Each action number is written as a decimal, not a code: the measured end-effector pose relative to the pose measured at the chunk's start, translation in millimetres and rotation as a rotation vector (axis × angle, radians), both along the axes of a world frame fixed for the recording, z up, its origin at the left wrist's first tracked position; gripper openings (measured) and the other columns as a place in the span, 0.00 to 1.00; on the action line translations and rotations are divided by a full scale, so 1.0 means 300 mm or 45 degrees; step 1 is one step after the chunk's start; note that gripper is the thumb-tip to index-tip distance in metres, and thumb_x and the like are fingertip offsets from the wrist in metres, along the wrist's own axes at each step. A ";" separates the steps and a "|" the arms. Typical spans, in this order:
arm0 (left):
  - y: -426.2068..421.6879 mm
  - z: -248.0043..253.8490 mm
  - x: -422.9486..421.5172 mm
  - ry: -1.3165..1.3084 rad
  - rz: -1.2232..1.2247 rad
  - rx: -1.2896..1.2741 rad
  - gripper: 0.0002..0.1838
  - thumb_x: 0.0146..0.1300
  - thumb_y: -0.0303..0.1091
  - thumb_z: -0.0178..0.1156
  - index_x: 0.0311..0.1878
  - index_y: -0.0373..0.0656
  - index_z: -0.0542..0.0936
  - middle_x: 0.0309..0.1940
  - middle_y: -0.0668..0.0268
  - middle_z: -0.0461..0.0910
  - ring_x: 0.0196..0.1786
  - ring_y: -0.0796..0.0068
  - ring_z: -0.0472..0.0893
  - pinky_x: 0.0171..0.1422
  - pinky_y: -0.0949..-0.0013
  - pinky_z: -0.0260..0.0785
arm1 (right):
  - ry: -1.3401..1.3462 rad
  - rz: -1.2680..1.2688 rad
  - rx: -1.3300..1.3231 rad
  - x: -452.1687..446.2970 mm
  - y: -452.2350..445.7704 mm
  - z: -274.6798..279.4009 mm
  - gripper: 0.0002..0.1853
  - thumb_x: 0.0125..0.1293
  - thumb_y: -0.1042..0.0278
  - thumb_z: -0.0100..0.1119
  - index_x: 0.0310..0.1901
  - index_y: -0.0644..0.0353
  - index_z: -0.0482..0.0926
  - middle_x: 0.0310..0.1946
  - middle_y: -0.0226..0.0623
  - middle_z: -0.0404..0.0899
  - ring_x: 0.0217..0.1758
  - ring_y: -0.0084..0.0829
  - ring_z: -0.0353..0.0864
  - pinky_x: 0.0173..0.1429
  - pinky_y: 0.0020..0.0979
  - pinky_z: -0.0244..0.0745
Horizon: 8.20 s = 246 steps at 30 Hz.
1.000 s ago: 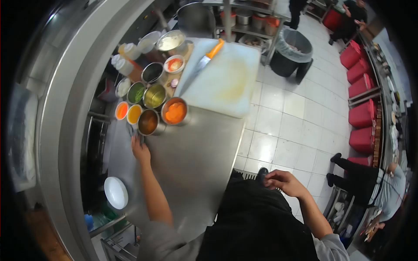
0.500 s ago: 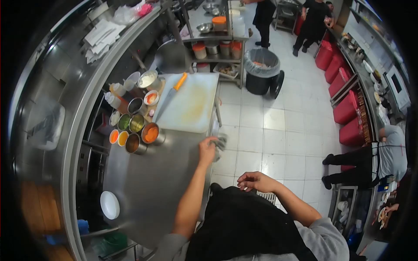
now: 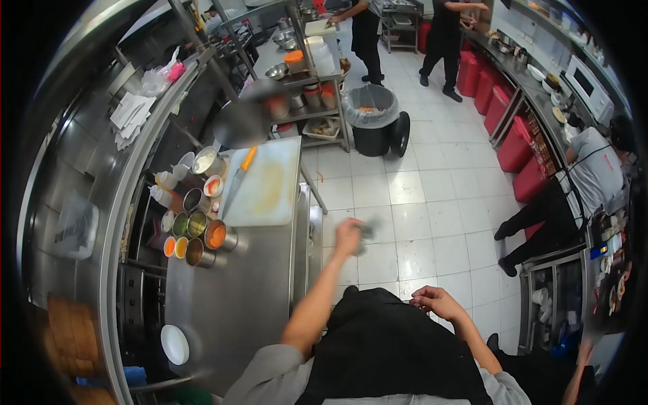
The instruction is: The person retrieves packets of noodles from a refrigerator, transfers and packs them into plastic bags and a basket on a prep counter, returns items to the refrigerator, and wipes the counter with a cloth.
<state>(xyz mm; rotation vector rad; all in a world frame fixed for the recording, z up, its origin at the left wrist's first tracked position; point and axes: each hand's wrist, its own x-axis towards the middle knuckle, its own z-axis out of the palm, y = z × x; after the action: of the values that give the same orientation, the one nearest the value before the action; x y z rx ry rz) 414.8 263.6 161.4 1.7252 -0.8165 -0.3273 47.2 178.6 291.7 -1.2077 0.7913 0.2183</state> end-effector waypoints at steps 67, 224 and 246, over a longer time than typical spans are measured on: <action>0.263 0.104 1.283 -0.390 1.883 0.717 0.23 0.60 0.21 0.59 0.60 0.30 0.75 0.58 0.42 0.72 0.64 0.40 0.71 0.71 0.44 0.62 | -0.563 1.110 -1.263 2.023 -1.072 -0.057 0.22 0.53 0.72 0.67 0.51 0.65 0.75 0.46 0.50 0.77 0.54 0.52 0.77 0.60 0.44 0.75; 0.749 -0.344 -0.716 0.505 0.134 1.008 0.15 0.60 0.43 0.67 0.35 0.39 0.88 0.32 0.53 0.87 0.37 0.59 0.88 0.43 0.58 0.79 | -0.369 1.299 -0.842 0.093 -0.064 -0.283 0.26 0.71 0.49 0.60 0.61 0.61 0.79 0.51 0.50 0.87 0.54 0.51 0.86 0.61 0.43 0.78; 1.408 -0.424 -1.631 0.527 0.492 0.931 0.22 0.61 0.51 0.65 0.37 0.37 0.88 0.41 0.46 0.87 0.47 0.44 0.86 0.54 0.49 0.78 | -0.034 1.965 -0.802 -0.349 0.362 -0.754 0.28 0.61 0.45 0.65 0.55 0.58 0.86 0.54 0.53 0.85 0.58 0.51 0.84 0.64 0.45 0.77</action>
<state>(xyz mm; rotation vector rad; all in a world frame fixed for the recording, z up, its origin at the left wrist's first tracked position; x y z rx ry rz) -74.4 686.0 34.0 2.3224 -0.0307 -0.7485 -57.4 287.1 65.5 -2.2175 -0.3107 1.2587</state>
